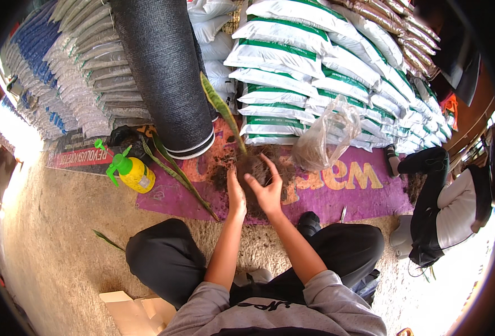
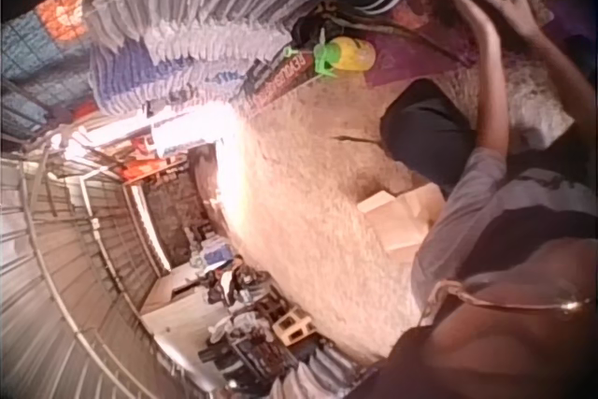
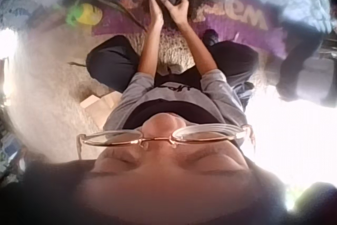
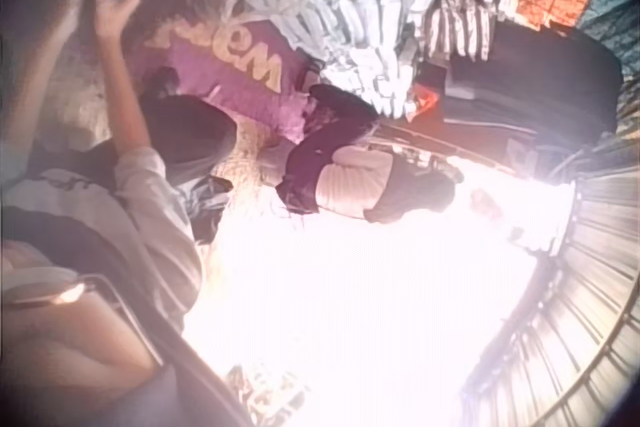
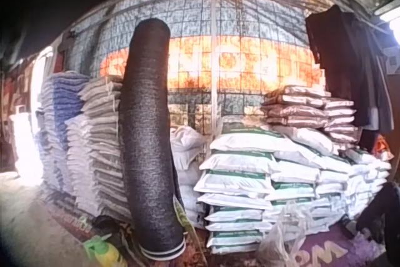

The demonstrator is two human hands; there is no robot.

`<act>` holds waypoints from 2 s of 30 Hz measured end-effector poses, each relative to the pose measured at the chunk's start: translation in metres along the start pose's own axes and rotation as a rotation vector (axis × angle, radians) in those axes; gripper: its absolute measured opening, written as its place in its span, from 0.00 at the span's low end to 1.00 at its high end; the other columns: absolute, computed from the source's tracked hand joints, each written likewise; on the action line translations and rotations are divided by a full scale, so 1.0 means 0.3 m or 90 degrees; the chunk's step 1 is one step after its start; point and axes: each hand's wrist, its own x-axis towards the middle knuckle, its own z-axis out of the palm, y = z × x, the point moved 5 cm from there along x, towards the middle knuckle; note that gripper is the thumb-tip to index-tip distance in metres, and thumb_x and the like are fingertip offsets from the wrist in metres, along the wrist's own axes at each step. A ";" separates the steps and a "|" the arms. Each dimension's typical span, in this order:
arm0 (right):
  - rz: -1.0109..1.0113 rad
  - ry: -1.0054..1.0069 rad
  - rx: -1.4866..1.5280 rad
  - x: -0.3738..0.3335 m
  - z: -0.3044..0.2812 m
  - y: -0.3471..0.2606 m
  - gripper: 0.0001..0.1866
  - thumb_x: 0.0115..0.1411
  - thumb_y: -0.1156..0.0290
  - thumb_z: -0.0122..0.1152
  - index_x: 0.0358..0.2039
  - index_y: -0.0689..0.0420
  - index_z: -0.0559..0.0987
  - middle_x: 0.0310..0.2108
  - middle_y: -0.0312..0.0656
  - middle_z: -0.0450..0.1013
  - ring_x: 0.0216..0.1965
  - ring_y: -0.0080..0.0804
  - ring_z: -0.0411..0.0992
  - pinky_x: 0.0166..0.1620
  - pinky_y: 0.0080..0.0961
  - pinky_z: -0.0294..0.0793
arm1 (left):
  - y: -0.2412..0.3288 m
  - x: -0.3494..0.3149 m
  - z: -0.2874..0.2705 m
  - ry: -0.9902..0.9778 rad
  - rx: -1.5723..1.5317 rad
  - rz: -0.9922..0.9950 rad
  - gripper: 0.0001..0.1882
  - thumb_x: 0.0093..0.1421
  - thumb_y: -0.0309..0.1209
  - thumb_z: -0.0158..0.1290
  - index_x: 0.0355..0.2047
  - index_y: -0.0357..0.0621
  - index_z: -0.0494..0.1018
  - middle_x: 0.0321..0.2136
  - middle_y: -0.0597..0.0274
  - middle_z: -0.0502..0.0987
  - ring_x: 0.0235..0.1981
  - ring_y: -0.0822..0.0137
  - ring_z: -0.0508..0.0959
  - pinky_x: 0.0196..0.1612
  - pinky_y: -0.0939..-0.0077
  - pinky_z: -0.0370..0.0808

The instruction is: The person sits on the floor and repeatedly packs soil around the root ball of a small plant, shaping it into a compact sphere by hand. The person handles the plant and soil directly without using tools.

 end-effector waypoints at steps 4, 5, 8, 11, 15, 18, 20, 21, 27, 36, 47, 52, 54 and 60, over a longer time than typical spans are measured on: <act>-0.191 -0.036 -0.396 -0.043 0.039 -0.052 0.35 0.52 0.63 0.61 0.58 0.62 0.61 0.56 0.52 0.61 0.59 0.43 0.58 0.62 0.41 0.48 | 0.000 -0.022 0.029 -0.099 -0.156 -0.063 0.27 0.64 0.48 0.33 0.52 0.40 0.64 0.48 0.59 0.70 0.48 0.64 0.71 0.51 0.67 0.68; -0.163 -0.075 -0.418 -0.043 0.043 -0.033 0.38 0.54 0.52 0.54 0.61 0.59 0.57 0.62 0.53 0.51 0.64 0.50 0.46 0.63 0.50 0.33 | -0.008 -0.013 0.017 -0.117 -0.145 -0.064 0.25 0.63 0.46 0.36 0.50 0.39 0.65 0.47 0.58 0.70 0.47 0.65 0.72 0.50 0.68 0.69; -0.229 -0.078 -0.516 -0.077 0.068 -0.051 0.41 0.55 0.45 0.49 0.62 0.57 0.55 0.65 0.51 0.46 0.65 0.50 0.42 0.62 0.56 0.30 | -0.023 0.029 -0.040 -0.100 -0.061 -0.053 0.20 0.60 0.39 0.47 0.45 0.36 0.68 0.45 0.57 0.71 0.44 0.66 0.72 0.47 0.70 0.70; -0.189 -0.101 -0.495 -0.074 0.059 -0.027 0.42 0.56 0.43 0.47 0.63 0.57 0.53 0.65 0.50 0.44 0.66 0.52 0.40 0.61 0.58 0.27 | 0.013 -0.009 -0.012 -0.070 0.001 -0.021 0.14 0.61 0.37 0.44 0.40 0.40 0.71 0.35 0.65 0.74 0.36 0.72 0.74 0.40 0.75 0.72; -0.141 -0.109 -0.390 -0.055 0.054 -0.043 0.40 0.57 0.46 0.46 0.64 0.56 0.52 0.66 0.48 0.44 0.66 0.50 0.40 0.61 0.57 0.24 | 0.045 0.005 -0.040 -0.066 0.006 -0.026 0.13 0.59 0.35 0.47 0.40 0.39 0.71 0.36 0.63 0.75 0.36 0.72 0.74 0.41 0.75 0.72; -0.208 -0.134 -0.453 -0.058 0.069 -0.091 0.39 0.57 0.47 0.47 0.63 0.57 0.55 0.65 0.48 0.46 0.66 0.50 0.41 0.61 0.60 0.25 | 0.024 0.012 -0.071 -0.109 -0.094 -0.058 0.15 0.59 0.36 0.49 0.42 0.38 0.71 0.37 0.61 0.75 0.35 0.70 0.76 0.39 0.76 0.73; -0.234 -0.198 -0.587 -0.086 0.089 -0.075 0.38 0.57 0.47 0.47 0.62 0.58 0.56 0.65 0.48 0.46 0.65 0.51 0.42 0.60 0.62 0.26 | 0.043 -0.019 -0.035 -0.099 -0.142 -0.100 0.17 0.62 0.40 0.45 0.43 0.40 0.70 0.37 0.61 0.74 0.35 0.70 0.76 0.37 0.76 0.73; -0.224 -0.183 -0.553 -0.093 0.082 -0.073 0.35 0.59 0.49 0.45 0.61 0.58 0.59 0.65 0.49 0.47 0.66 0.51 0.42 0.60 0.60 0.24 | 0.037 -0.019 -0.035 -0.104 -0.119 -0.112 0.18 0.62 0.42 0.45 0.44 0.40 0.69 0.37 0.61 0.74 0.36 0.70 0.75 0.37 0.76 0.73; -0.140 -0.167 -0.408 -0.044 0.056 -0.073 0.32 0.55 0.57 0.55 0.58 0.60 0.64 0.61 0.51 0.54 0.62 0.47 0.51 0.62 0.48 0.40 | 0.062 -0.020 -0.053 -0.037 -0.021 -0.061 0.28 0.64 0.51 0.37 0.50 0.38 0.66 0.44 0.58 0.72 0.43 0.64 0.73 0.45 0.69 0.71; 0.045 -0.036 0.047 -0.008 0.015 -0.024 0.33 0.45 0.80 0.66 0.54 0.63 0.66 0.44 0.43 0.72 0.43 0.27 0.71 0.50 0.25 0.68 | 0.021 -0.011 -0.061 -0.009 0.075 -0.016 0.29 0.64 0.50 0.36 0.56 0.39 0.60 0.52 0.57 0.66 0.52 0.62 0.67 0.55 0.66 0.63; -0.160 -0.044 -0.305 -0.028 0.023 -0.067 0.28 0.47 0.59 0.64 0.49 0.52 0.73 0.57 0.46 0.62 0.63 0.49 0.49 0.62 0.56 0.31 | 0.021 -0.053 0.010 -0.105 -0.249 -0.037 0.26 0.64 0.48 0.35 0.52 0.43 0.63 0.50 0.57 0.68 0.50 0.60 0.69 0.54 0.62 0.66; -0.201 -0.026 -0.351 -0.050 0.021 -0.058 0.25 0.47 0.57 0.63 0.46 0.53 0.76 0.58 0.47 0.61 0.63 0.52 0.50 0.62 0.54 0.37 | 0.024 -0.064 0.025 -0.128 -0.209 -0.053 0.26 0.64 0.48 0.35 0.52 0.43 0.63 0.50 0.57 0.68 0.51 0.60 0.69 0.54 0.63 0.66; -0.183 -0.048 -0.366 -0.047 0.021 -0.054 0.28 0.46 0.55 0.64 0.47 0.54 0.75 0.57 0.46 0.62 0.63 0.48 0.52 0.62 0.55 0.35 | 0.023 -0.064 0.024 -0.135 -0.197 -0.051 0.26 0.64 0.48 0.35 0.52 0.43 0.63 0.50 0.58 0.69 0.50 0.60 0.70 0.54 0.63 0.67; -0.146 -0.059 -0.375 -0.033 0.036 -0.124 0.37 0.47 0.55 0.64 0.55 0.59 0.67 0.57 0.50 0.60 0.61 0.45 0.55 0.62 0.55 0.33 | 0.054 -0.056 0.007 -0.049 -0.130 -0.051 0.25 0.65 0.45 0.37 0.55 0.41 0.60 0.51 0.56 0.67 0.51 0.61 0.69 0.53 0.65 0.67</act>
